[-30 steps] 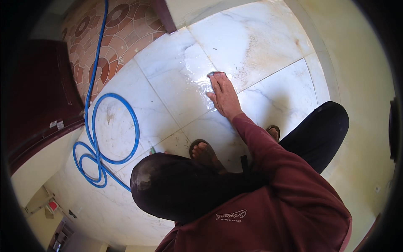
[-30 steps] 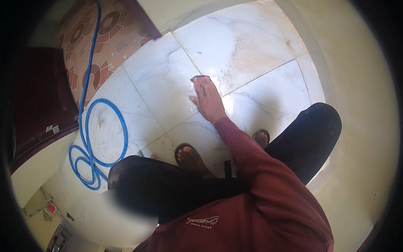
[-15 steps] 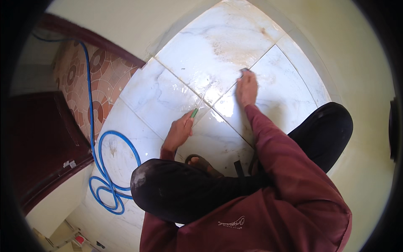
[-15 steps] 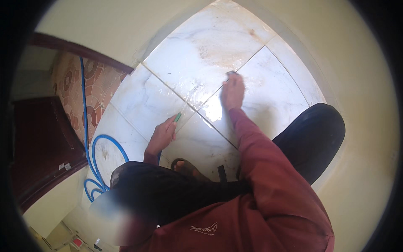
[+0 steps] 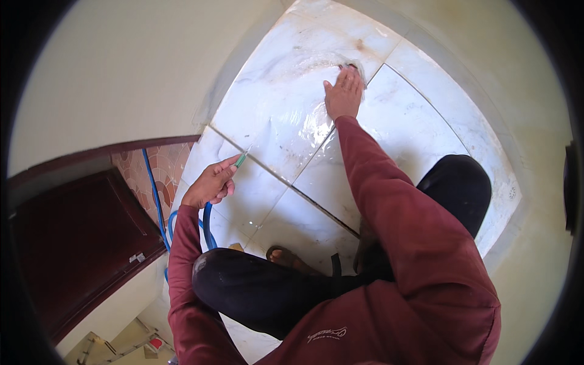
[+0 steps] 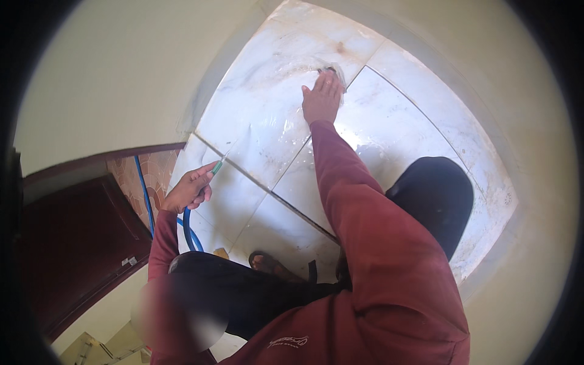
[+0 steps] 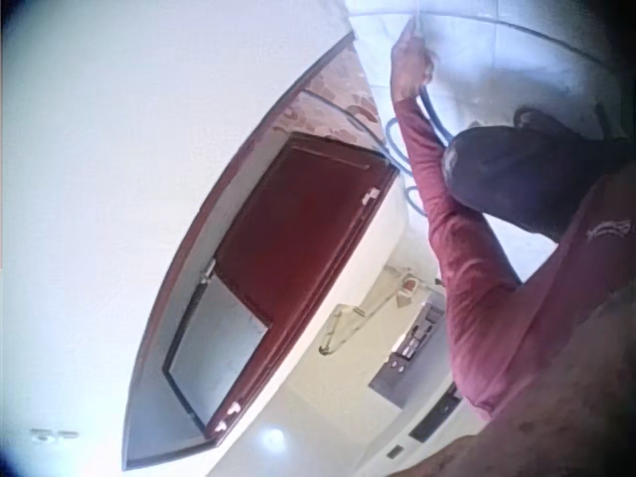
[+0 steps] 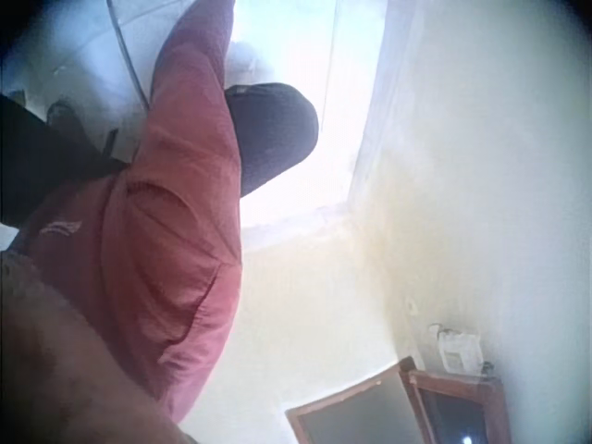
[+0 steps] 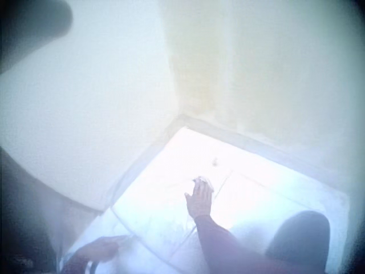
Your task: The person scrubs white floor tiles with a green brush and a red scrubbing pad while spraying water from a blue hose. They repeatedly wet the surface and scrub the grout lines and tile faces to remove dirt.
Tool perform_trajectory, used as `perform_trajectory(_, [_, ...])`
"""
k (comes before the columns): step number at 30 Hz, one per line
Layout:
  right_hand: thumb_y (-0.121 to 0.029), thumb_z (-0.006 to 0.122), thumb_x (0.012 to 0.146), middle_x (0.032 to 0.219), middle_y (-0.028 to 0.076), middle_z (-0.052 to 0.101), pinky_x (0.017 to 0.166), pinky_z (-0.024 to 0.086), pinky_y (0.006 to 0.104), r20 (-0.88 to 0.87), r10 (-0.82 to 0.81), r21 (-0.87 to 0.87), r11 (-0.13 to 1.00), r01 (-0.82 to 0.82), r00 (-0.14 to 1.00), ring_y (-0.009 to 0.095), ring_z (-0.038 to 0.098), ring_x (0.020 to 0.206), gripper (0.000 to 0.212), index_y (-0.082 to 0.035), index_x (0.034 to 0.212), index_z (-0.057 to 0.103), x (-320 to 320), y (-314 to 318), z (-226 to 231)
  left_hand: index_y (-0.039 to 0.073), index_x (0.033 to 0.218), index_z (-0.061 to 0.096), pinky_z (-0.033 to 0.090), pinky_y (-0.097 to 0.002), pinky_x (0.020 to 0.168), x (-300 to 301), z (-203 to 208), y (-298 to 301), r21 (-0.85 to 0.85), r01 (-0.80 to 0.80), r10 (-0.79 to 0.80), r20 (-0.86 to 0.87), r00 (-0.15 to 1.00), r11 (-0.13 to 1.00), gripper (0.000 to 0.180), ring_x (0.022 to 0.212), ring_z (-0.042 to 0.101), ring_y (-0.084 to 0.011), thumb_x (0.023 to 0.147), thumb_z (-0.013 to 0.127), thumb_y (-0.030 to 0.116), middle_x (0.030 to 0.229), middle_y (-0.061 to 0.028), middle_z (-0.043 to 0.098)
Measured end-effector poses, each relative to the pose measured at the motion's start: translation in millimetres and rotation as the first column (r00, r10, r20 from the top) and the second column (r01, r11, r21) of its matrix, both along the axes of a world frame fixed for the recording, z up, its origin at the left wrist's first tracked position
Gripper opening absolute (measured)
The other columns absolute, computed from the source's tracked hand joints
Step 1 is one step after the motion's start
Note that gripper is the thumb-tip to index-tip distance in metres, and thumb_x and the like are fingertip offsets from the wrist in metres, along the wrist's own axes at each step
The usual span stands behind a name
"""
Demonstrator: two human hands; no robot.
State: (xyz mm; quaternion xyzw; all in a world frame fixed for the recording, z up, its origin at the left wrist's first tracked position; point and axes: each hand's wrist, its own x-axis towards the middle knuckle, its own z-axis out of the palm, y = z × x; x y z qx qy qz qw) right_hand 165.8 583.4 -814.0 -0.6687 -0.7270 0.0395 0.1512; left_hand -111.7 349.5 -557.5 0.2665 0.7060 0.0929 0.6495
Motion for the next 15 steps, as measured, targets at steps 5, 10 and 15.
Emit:
perform_trajectory(5, [-0.056, 0.044, 0.112, 0.177, 0.023, 0.031, 0.137, 0.01, 0.0569, 0.053, 0.217, -0.182, 0.962, -0.204, 0.975, 0.044, 0.019, 0.167, 0.084, 0.006, 0.168, 0.031, -57, -70, 35, 0.02, 0.167, 0.048, 0.031, -0.0233, 0.04, 22, 16, 43, -0.09, 0.015, -0.013, 0.031, 0.999, 0.996, 0.054, 0.047, 0.042, -0.0051, 0.116, 0.056, 0.036, 0.074, -0.0017, 0.063])
perform_trajectory(10, [-0.061, 0.045, 0.111, 0.179, 0.017, 0.028, 0.137, 0.009, 0.0546, -0.034, 0.376, -0.168, 0.911, -0.376, 0.926, 0.04, 0.017, 0.168, 0.087, 0.002, 0.17, 0.031, -65, -17, 25, 0.021, 0.164, 0.052, 0.033, -0.0233, 0.041, 45, 13, 85, -0.029, 0.045, -0.046, -0.029, 0.999, 0.999, 0.051, 0.049, 0.043, -0.0046, 0.116, 0.058, 0.035, 0.076, -0.0007, 0.064])
perform_trajectory(15, [-0.056, 0.041, 0.114, 0.178, 0.02, 0.03, 0.136, 0.011, 0.0555, 0.152, 0.092, -0.044, 0.995, -0.087, 0.984, 0.04, 0.019, 0.168, 0.08, 0.0, 0.17, 0.035, 22, 109, 7, 0.016, 0.166, 0.049, 0.032, -0.0231, 0.041, 42, 13, 69, 0.06, 0.026, -0.021, -0.079, 0.997, 0.998, 0.051, 0.048, 0.042, -0.0045, 0.117, 0.054, 0.031, 0.078, 0.0, 0.065])
